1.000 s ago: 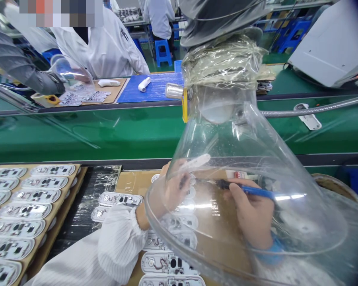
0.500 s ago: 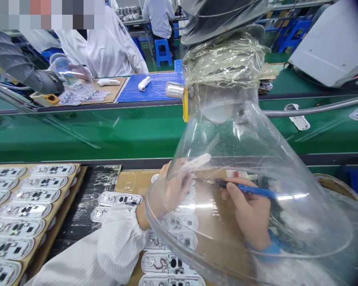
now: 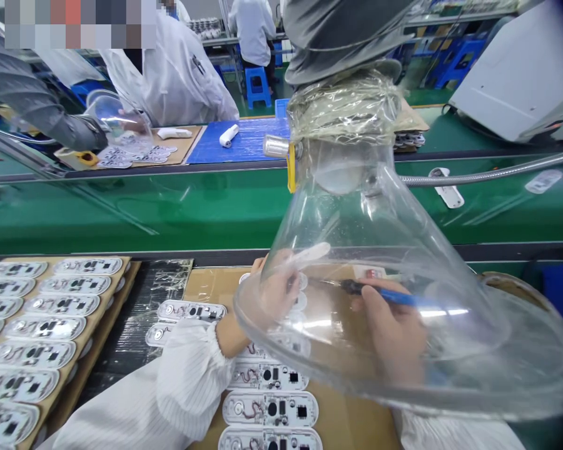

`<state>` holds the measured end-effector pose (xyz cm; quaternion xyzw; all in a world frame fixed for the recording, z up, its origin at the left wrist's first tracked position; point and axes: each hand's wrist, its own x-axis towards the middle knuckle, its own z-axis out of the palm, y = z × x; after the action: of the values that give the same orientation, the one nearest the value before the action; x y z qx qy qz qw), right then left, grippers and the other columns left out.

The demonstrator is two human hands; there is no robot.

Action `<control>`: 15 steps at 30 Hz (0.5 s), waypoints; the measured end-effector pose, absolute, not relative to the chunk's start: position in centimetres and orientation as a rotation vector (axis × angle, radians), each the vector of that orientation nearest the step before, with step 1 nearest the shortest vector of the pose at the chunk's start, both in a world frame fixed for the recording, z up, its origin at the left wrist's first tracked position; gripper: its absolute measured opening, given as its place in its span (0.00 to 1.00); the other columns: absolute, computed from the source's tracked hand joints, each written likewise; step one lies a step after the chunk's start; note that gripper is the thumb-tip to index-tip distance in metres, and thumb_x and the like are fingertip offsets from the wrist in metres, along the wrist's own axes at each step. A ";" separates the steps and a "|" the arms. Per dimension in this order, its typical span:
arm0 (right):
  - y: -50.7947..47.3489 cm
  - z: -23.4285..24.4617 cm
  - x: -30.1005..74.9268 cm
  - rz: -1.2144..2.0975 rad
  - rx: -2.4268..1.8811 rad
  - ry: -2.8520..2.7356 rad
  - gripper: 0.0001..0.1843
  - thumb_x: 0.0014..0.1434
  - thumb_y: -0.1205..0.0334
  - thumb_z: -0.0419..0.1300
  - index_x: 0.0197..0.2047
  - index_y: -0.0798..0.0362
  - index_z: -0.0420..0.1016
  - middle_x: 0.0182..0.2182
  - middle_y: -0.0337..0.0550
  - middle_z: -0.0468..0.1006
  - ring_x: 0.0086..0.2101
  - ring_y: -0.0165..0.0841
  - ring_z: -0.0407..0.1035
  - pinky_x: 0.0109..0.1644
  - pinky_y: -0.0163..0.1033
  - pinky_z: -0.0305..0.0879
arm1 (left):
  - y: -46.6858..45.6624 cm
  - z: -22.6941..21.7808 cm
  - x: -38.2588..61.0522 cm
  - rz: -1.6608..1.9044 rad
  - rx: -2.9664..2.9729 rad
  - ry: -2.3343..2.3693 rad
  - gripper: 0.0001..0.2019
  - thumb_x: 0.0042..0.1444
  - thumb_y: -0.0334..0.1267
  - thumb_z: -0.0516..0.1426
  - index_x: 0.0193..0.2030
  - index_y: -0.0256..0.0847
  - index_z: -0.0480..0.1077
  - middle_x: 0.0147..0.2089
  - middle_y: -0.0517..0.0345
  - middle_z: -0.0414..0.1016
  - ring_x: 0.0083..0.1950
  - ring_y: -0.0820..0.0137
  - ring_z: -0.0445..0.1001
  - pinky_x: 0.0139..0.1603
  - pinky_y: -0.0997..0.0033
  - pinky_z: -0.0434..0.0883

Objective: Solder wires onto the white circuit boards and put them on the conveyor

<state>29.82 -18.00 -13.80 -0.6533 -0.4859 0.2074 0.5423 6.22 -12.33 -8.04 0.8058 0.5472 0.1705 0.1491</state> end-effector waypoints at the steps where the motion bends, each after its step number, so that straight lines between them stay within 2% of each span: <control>1: -17.9 -13.8 29.8 0.504 -1.523 -1.146 0.17 0.71 0.46 0.68 0.45 0.54 0.82 0.34 0.40 0.82 0.32 0.33 0.78 0.41 0.44 0.80 | -12.3 -7.5 6.2 0.454 2.312 1.568 0.13 0.72 0.34 0.55 0.35 0.44 0.75 0.56 0.53 0.82 0.50 0.59 0.80 0.62 0.49 0.75; 6: -17.9 -12.4 29.0 0.466 -1.404 -1.073 0.13 0.65 0.48 0.71 0.39 0.50 0.85 0.31 0.44 0.85 0.35 0.43 0.80 0.44 0.50 0.78 | -12.2 -7.9 5.9 0.509 2.181 1.533 0.10 0.69 0.39 0.60 0.35 0.43 0.78 0.44 0.52 0.81 0.48 0.59 0.79 0.54 0.56 0.77; 9: -18.0 -11.6 28.7 0.435 -1.343 -0.995 0.12 0.63 0.53 0.71 0.32 0.50 0.83 0.24 0.41 0.81 0.29 0.40 0.78 0.39 0.46 0.76 | -11.3 -9.5 5.7 0.559 2.154 1.559 0.08 0.68 0.40 0.63 0.38 0.40 0.78 0.41 0.54 0.80 0.44 0.63 0.79 0.51 0.58 0.78; 13: -18.0 -11.5 28.8 0.440 -1.265 -0.947 0.11 0.63 0.53 0.70 0.40 0.52 0.85 0.27 0.42 0.83 0.26 0.38 0.78 0.33 0.44 0.75 | -7.1 -9.2 4.0 0.691 2.110 1.678 0.06 0.65 0.37 0.65 0.35 0.41 0.76 0.42 0.53 0.79 0.46 0.62 0.79 0.54 0.57 0.79; 15: -17.9 -11.7 28.9 0.448 -1.248 -0.949 0.12 0.63 0.52 0.70 0.42 0.53 0.86 0.28 0.44 0.84 0.26 0.39 0.78 0.33 0.45 0.76 | -4.4 -7.4 1.9 0.817 2.045 1.826 0.05 0.64 0.35 0.63 0.36 0.41 0.77 0.47 0.48 0.78 0.54 0.57 0.78 0.62 0.52 0.76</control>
<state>28.94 -17.91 -11.67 -0.5572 -0.4238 0.2000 0.6855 1.89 -4.35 -7.45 0.7078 0.6321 0.2826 0.1398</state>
